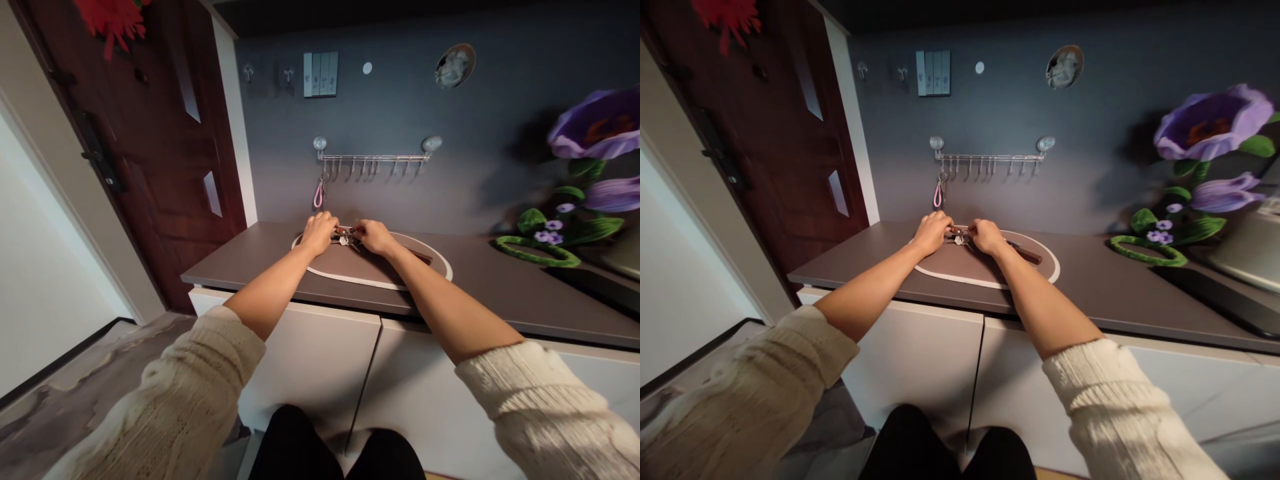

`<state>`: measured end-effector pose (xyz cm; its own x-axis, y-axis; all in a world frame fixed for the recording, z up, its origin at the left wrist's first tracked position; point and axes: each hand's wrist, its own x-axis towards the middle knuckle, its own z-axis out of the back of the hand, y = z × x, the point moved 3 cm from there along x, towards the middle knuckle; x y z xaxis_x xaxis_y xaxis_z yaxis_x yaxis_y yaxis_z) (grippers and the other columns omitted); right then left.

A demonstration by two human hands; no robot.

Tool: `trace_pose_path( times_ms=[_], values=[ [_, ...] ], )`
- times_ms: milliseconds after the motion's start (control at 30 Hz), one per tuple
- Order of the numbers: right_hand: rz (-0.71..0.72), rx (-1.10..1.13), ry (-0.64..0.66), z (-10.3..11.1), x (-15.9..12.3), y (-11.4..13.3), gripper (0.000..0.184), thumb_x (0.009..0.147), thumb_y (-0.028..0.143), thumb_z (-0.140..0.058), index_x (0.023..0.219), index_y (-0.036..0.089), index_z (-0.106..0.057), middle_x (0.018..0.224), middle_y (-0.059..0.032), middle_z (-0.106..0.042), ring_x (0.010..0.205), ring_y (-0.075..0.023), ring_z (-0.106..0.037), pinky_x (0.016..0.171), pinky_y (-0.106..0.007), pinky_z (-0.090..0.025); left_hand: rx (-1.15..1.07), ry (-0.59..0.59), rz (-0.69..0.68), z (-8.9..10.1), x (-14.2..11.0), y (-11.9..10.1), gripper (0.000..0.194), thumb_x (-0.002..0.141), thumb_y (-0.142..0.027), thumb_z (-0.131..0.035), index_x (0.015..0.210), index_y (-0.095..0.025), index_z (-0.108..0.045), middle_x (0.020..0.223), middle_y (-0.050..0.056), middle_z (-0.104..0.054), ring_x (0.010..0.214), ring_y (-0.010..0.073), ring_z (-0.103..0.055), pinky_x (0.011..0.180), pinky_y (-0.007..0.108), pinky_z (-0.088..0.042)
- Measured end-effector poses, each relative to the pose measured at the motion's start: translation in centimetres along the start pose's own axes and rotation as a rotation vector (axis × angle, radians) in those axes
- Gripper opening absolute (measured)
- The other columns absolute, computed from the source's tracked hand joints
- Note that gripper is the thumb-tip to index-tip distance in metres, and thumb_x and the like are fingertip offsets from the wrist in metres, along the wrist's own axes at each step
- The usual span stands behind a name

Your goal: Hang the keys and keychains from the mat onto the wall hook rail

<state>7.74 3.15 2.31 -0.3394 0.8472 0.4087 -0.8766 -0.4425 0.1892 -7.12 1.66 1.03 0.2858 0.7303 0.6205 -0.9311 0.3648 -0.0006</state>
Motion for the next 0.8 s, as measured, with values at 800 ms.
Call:
trace_pose_path(
  times_ms=[800],
  values=[
    [0.072, 0.692, -0.118, -0.4, 0.8, -0.5, 0.025, 0.072, 0.041, -0.052, 0.074, 0.016, -0.054, 0.065, 0.0004, -0.055, 0.059, -0.0104, -0.044, 0.059, -0.024, -0.036, -0.066, -0.214, 0.19, 2.0, -0.2, 0.2, 0.019, 0.085, -0.015, -0.04, 0.095, -0.02, -0.055, 0.1, 0.006, -0.053, 0.095, 0.0193, -0.049, 0.081, 0.031, -0.037]
  ],
)
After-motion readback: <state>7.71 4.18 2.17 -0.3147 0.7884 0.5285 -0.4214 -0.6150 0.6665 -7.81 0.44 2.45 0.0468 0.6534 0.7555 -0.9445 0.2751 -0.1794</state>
